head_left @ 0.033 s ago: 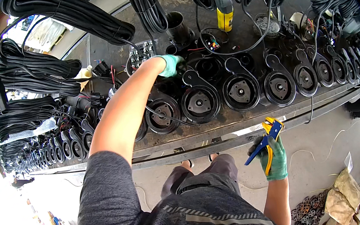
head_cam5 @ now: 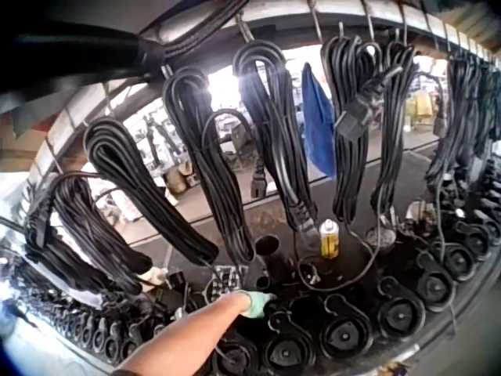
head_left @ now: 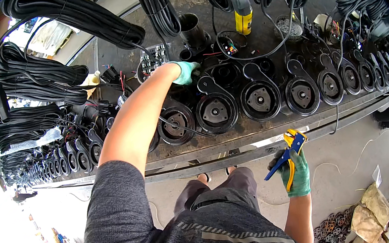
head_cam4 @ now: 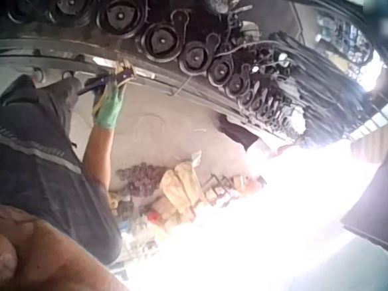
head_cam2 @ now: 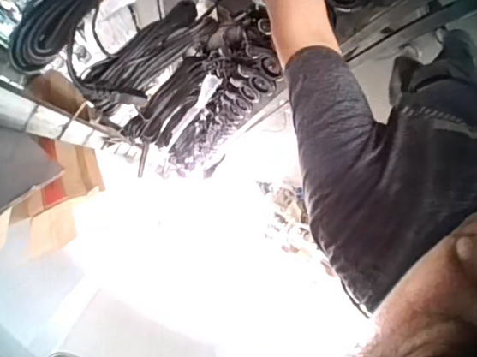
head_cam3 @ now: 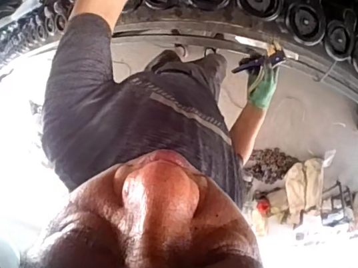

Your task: The person uses a yellow and blue crimping tool to attach connectors to the ends of wires on a long assembly line. They repeatedly pick up a wire, insert the end into the tool, and squeeze the handles to secure the connection. The person works methodically down the line, handling multiple wires and placing the finished units into a container.

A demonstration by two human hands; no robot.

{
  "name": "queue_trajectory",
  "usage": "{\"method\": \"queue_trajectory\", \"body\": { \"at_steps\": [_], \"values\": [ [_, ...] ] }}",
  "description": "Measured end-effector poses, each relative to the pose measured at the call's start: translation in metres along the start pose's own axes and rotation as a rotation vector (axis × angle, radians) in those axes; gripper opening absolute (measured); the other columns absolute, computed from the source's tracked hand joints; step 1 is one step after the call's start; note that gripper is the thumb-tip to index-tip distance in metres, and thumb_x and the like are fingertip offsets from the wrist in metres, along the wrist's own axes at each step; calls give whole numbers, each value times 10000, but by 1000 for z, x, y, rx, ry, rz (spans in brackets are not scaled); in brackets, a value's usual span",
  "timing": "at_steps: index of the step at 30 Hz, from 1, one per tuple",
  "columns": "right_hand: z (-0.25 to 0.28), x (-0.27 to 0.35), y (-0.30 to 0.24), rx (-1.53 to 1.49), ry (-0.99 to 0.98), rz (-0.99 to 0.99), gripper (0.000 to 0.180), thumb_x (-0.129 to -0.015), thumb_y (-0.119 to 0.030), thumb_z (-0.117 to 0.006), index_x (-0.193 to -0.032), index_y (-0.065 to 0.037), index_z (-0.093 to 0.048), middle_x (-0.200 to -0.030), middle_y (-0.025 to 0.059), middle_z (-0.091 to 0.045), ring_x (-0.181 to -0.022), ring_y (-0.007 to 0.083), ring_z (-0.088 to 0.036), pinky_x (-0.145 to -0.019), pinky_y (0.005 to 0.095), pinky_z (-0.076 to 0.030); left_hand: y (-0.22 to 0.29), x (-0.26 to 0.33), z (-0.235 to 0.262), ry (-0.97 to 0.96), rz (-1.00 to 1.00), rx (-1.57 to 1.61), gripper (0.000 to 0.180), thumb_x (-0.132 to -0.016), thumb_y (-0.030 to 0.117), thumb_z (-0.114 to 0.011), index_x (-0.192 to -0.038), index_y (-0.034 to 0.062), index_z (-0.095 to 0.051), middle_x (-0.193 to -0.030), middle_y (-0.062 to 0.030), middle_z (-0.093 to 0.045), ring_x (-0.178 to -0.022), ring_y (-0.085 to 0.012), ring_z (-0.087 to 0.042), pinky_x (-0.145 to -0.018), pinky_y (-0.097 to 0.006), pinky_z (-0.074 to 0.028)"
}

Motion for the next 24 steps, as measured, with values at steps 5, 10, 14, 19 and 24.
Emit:
{"method": "queue_trajectory", "body": {
  "at_steps": [5,10,14,19,24],
  "values": [
    [16,18,10,-44,53,-21,578,-958,-271,-693,-1439,-103,-422,-1015,156,-665,-844,344,-714,-774,512,-617,11,18,19,366,214,-179,651,-871,44,-637,-1498,116,-477,-1461,-263,-518,-1270,-431,-595,-1042,-462,-506],
    [9,32,10,-48,29,30,580,-950,-264,-701,-1437,-110,-425,-1014,154,-670,-845,340,-719,-772,503,-618,37,89,64,804,281,-247,402,-919,17,-571,-1315,88,-581,-1364,-254,-526,-1127,-440,-662,-925,-503,-572],
    [-17,42,10,-8,-6,91,455,-970,-267,-664,-1347,-90,-480,-1010,162,-671,-843,355,-712,-768,530,-614,40,113,72,893,150,-349,248,-927,39,-569,-1164,49,-643,-1265,-227,-569,-1072,-395,-687,-870,-479,-589],
    [-70,61,17,-7,-62,107,345,-947,-131,-672,-1254,-38,-544,-993,134,-686,-868,295,-726,-781,449,-630,54,127,60,794,35,-507,240,-928,44,-574,-1159,48,-638,-1147,-200,-654,-1005,-369,-715,-838,-458,-600],
    [-174,20,-13,386,-308,344,228,-931,-19,-689,-1154,1,-646,-962,33,-683,-862,154,-692,-748,305,-565,65,152,47,769,-1,-486,260,-925,31,-574,-1183,44,-604,-1163,-203,-654,-1029,-373,-712,-839,-467,-598]
  ]
}}
Point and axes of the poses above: each hand's wrist, its own x-axis away from the middle knuckle, its own z-axis out of the back of the hand, y = z × x, the point moved 8 cm from there along -x, towards the middle knuckle
